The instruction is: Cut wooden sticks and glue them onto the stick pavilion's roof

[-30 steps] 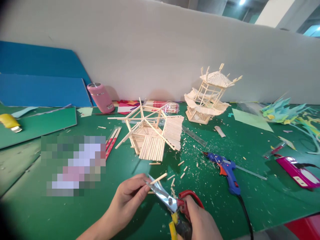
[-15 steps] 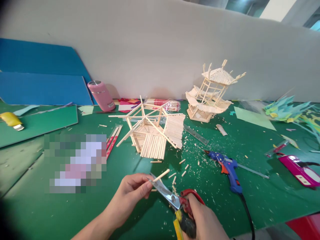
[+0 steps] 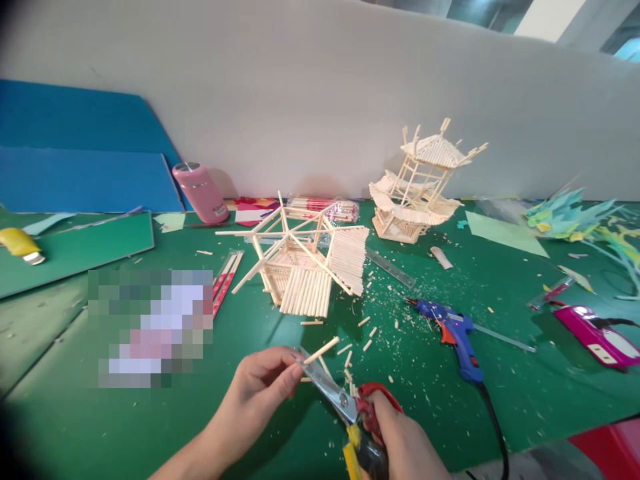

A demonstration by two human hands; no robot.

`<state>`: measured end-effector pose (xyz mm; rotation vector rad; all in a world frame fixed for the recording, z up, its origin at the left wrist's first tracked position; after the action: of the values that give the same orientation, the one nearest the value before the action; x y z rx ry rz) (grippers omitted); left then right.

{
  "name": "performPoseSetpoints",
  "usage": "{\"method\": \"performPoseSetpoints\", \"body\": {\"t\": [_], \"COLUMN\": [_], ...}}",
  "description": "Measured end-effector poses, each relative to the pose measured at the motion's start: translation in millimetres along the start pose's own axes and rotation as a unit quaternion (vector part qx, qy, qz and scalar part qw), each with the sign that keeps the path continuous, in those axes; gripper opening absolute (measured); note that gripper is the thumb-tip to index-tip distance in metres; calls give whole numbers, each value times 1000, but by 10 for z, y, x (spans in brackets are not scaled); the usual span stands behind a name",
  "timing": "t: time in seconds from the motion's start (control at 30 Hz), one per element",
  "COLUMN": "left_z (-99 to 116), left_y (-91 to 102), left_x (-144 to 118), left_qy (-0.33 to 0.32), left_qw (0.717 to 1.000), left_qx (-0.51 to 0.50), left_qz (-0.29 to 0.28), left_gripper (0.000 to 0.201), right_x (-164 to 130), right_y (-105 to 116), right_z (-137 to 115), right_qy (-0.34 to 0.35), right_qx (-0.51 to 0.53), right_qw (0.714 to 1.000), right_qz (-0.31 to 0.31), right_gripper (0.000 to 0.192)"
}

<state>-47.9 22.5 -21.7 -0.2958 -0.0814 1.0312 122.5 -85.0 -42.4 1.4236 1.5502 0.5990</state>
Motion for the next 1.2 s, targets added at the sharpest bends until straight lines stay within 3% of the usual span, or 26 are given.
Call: {"method": "performPoseSetpoints", "body": {"t": [0.1, 0.17, 0.3, 0.4, 0.47, 0.67, 0.8, 0.9, 1.1, 1.2], "left_z": [80, 91, 8, -52, -69, -56, 28, 114, 10, -51], "left_y": [1, 12, 41, 6, -29, -49, 12, 22, 18, -6], "left_x": [-35, -31, 12, 17, 7, -5, -15, -29, 4, 4], "left_qy": [-78, -75, 31, 102, 130, 123, 11, -61, 66, 94], "left_qw": [993, 993, 996, 966, 950, 957, 998, 996, 987, 977], "left_qx": [85, 85, -83, -237, -279, -258, -62, 56, -136, -179], "left_qz": [40, 32, -4, -29, -45, -44, 13, 16, -46, -63], "left_gripper": [19, 20, 25, 24, 24, 25, 23, 26, 28, 33], "right_x": [41, 49, 17, -12, -30, -53, -2, 33, -1, -40], "right_y": [54, 86, 89, 63, 68, 118, 85, 83, 129, 144], "right_z": [-77, -119, -144, -144, -150, -243, -323, -355, -306, -257], "right_qy": [10, 17, 31, 35, 25, -2, 3, -1, 10, 16], "right_qx": [10, 41, 87, 100, 102, 104, 116, 123, 100, 83], "right_qw": [1000, 999, 995, 994, 994, 995, 993, 992, 995, 996], "right_qz": [-9, 4, 28, 20, 15, -4, -8, 1, 2, 32], "right_gripper": [43, 43, 40, 46, 51, 39, 26, 24, 22, 31]}}
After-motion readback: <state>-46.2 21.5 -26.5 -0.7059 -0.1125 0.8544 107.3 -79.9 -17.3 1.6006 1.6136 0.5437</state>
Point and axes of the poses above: each hand's wrist, its own x-axis towards the middle knuckle, its own y-axis out of the back of the hand, z = x × y, the point moved 4 cm from there along x, towards the middle knuckle, and after that the axes turned 12 degrees about -x, right-handed, at the moved point
